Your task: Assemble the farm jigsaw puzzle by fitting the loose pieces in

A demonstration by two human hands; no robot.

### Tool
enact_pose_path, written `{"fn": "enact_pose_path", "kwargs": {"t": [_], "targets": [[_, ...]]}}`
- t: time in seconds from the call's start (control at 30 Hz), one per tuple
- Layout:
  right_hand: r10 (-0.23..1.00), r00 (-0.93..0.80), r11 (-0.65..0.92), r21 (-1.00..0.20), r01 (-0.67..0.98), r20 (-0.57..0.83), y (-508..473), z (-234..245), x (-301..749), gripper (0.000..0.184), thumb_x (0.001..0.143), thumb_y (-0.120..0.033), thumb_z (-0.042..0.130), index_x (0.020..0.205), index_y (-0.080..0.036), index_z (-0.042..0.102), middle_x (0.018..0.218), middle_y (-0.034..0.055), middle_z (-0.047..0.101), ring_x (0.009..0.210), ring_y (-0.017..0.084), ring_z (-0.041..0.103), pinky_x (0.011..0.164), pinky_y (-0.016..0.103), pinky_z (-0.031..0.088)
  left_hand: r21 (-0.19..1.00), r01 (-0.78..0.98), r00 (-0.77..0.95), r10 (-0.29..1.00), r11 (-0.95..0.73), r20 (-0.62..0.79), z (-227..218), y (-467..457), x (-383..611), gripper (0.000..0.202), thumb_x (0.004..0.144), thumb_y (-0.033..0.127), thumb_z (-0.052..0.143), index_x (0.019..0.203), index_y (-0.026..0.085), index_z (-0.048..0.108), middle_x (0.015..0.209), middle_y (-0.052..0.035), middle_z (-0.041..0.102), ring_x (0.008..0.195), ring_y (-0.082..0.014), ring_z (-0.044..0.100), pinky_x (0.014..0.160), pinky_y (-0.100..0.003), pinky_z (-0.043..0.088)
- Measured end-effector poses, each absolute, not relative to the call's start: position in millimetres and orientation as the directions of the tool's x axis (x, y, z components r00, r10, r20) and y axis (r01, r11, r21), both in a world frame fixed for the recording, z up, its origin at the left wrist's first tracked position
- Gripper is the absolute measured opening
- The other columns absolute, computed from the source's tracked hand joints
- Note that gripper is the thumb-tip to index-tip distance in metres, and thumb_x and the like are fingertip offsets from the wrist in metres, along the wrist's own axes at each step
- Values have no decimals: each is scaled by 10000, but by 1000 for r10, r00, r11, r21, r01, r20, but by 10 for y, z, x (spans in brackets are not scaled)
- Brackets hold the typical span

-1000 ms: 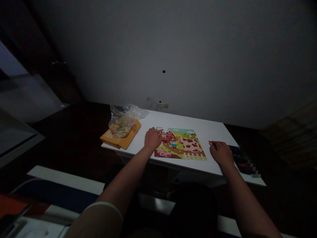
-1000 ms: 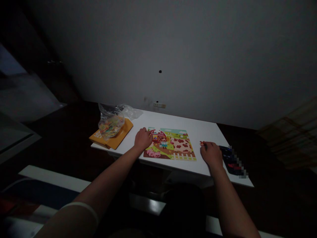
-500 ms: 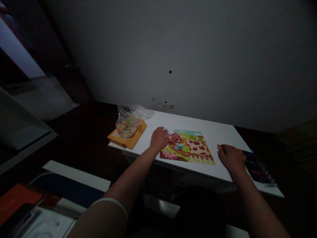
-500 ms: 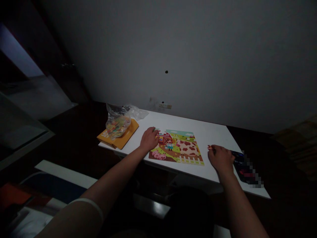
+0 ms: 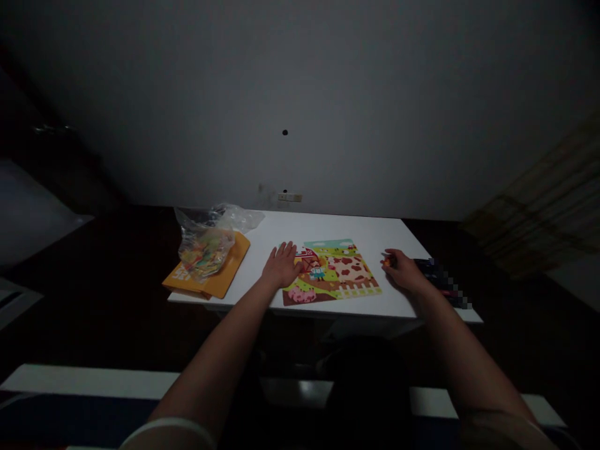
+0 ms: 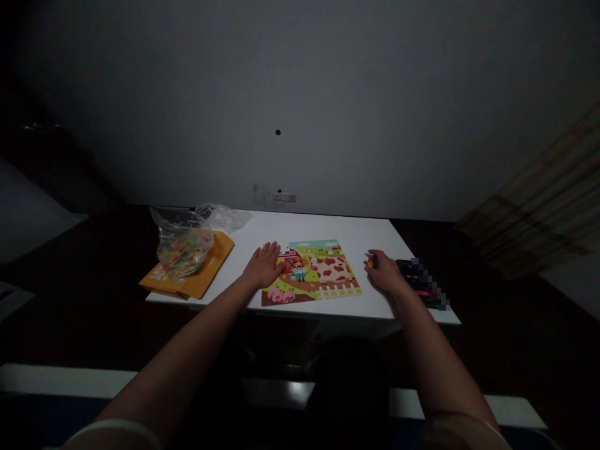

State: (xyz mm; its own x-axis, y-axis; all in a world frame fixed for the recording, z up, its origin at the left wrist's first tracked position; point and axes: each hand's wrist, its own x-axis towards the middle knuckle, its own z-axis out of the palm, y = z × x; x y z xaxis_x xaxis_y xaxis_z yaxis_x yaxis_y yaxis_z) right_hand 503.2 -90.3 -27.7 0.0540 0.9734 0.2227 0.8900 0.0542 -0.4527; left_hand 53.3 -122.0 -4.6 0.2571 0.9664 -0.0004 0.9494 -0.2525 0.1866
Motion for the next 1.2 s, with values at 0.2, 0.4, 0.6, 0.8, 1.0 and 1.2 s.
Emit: {"fn": "enact_pose_path", "kwargs": {"t": [0.2,0.4,0.6,0.8,1.0,1.2], "targets": [[989,32,71,-662,746,141,-899,19,5006,487,829,-377,791,1288,-215,762,1156,144,835,1022,330,774,1034,526,616,197,944,261,964,-264,42,-56,-1241,533,714,1147,535,377,1772,190,371,1874,-162,297,1762,-350,231,1414,-601,206],[997,-79,35,-970,241,16,-895,300,4500,549,846,-293,779,1391,-289,708,1333,100,826,1196,313,795,1003,484,672,226,941,251,967,-252,34,-54,-1245,534,734,1140,559,378,1782,204,352,1882,-146,288,1766,-354,215,1421,-596,195],[956,-236,-181,-984,3,-176,-870,359,3682,575,830,-184,797,1383,-315,705,1229,56,844,875,231,812,571,297,647,248,937,248,968,-246,26,-44,-1258,537,761,1120,568,409,1770,175,373,1883,-141,281,1768,-340,214,1428,-588,175],[928,-336,-147,-987,65,-160,-680,155,2957,498,862,-224,815,1348,-282,725,996,19,828,705,172,723,558,272,599,274,934,228,973,-228,33,-37,-1269,538,785,1105,582,422,1773,175,354,1884,-136,283,1766,-330,225,1431,-569,175],[871,-483,400,-696,597,87,-234,293,2566,250,950,-195,712,1189,-209,787,1100,101,837,960,236,762,881,357,621,293,949,105,992,-119,63,-79,-1245,549,909,1051,572,506,1760,36,320,1879,-217,258,1768,-358,204,1442,-489,172],[633,-759,669,-387,634,-150,255,687,2256,273,845,-130,745,1065,-211,886,986,82,855,925,248,747,916,337,535,286,952,101,994,-109,43,-63,-1251,552,910,1034,586,509,1745,38,362,1869,-210,295,1757,-352,246,1445,-482,172]]}}
